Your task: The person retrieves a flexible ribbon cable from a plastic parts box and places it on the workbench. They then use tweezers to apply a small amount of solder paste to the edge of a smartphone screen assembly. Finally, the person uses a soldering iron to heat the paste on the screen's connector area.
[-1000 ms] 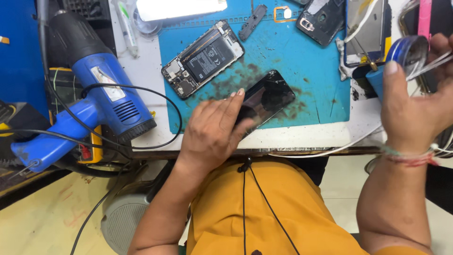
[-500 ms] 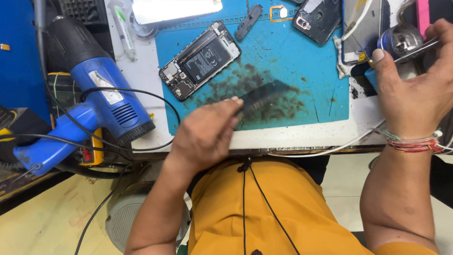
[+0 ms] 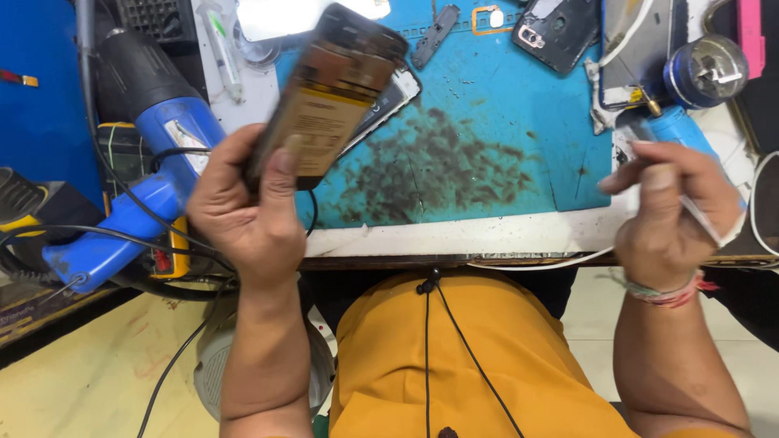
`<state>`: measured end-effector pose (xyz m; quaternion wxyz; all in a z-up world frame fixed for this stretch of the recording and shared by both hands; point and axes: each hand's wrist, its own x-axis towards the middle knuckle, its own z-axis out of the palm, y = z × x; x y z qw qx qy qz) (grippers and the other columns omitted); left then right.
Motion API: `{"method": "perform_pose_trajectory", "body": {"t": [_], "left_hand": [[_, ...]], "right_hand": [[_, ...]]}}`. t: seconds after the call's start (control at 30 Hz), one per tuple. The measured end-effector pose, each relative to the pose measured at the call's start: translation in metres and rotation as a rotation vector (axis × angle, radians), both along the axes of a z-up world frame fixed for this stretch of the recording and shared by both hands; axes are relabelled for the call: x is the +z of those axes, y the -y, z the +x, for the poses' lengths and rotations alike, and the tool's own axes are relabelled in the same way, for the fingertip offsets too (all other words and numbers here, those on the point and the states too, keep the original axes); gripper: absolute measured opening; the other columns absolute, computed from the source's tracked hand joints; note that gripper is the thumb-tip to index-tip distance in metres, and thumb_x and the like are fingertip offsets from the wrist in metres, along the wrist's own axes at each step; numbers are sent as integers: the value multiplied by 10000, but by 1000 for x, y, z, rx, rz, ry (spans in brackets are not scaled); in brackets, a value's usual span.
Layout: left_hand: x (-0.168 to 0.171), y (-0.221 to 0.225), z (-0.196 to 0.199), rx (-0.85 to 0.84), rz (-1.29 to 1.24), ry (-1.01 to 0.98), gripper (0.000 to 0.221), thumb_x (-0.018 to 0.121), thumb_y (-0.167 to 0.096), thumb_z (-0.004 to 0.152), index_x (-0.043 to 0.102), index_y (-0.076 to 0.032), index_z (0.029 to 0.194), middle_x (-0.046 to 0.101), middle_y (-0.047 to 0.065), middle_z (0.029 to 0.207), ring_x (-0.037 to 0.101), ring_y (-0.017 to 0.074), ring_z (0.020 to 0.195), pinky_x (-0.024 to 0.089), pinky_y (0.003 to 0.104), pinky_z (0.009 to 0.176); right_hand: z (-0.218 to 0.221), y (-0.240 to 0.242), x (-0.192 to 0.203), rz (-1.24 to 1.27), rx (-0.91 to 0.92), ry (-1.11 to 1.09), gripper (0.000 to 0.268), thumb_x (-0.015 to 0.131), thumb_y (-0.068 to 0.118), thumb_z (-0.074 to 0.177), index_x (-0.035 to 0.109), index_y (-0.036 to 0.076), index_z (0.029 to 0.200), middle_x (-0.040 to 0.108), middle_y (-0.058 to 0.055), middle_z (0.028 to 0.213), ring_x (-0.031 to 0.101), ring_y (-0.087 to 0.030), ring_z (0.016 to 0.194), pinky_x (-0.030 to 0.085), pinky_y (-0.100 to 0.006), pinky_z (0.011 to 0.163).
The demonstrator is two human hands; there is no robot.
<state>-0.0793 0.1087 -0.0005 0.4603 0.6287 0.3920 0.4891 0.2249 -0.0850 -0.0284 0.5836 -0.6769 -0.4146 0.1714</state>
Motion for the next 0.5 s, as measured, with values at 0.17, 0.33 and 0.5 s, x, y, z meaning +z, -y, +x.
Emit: {"method": "perform_pose_trajectory", "body": {"t": [0.17, 0.33, 0.5], "left_hand": [[-1, 6, 14, -166, 67, -195, 199, 753, -44, 1015, 715, 26, 1197, 742, 89, 1001, 688, 109, 867, 548, 208, 769], [-9, 13, 24, -228, 83, -211, 189, 755, -27, 988, 719, 2, 1171, 759, 120, 1030, 725, 158, 894, 577, 242, 766], [-17, 13, 24, -301, 133, -225, 212, 770, 3, 957, 709, -4, 1160, 749, 132, 1013, 752, 209, 901, 595, 290, 804]], "right_hand": [[-26, -23, 10, -8, 163, -183, 282, 601, 199, 1093, 558, -26, 1257, 708, -100, 974, 705, -140, 868, 600, -273, 805], [-29, -26, 7, -141, 109, -324, 264, 668, 103, 1110, 655, -70, 1308, 723, -141, 1105, 743, -181, 995, 617, -289, 881], [-43, -25, 11, -294, 131, -317, 317, 708, 50, 994, 673, -57, 1291, 736, -151, 1127, 707, -153, 993, 566, -252, 909]]}}
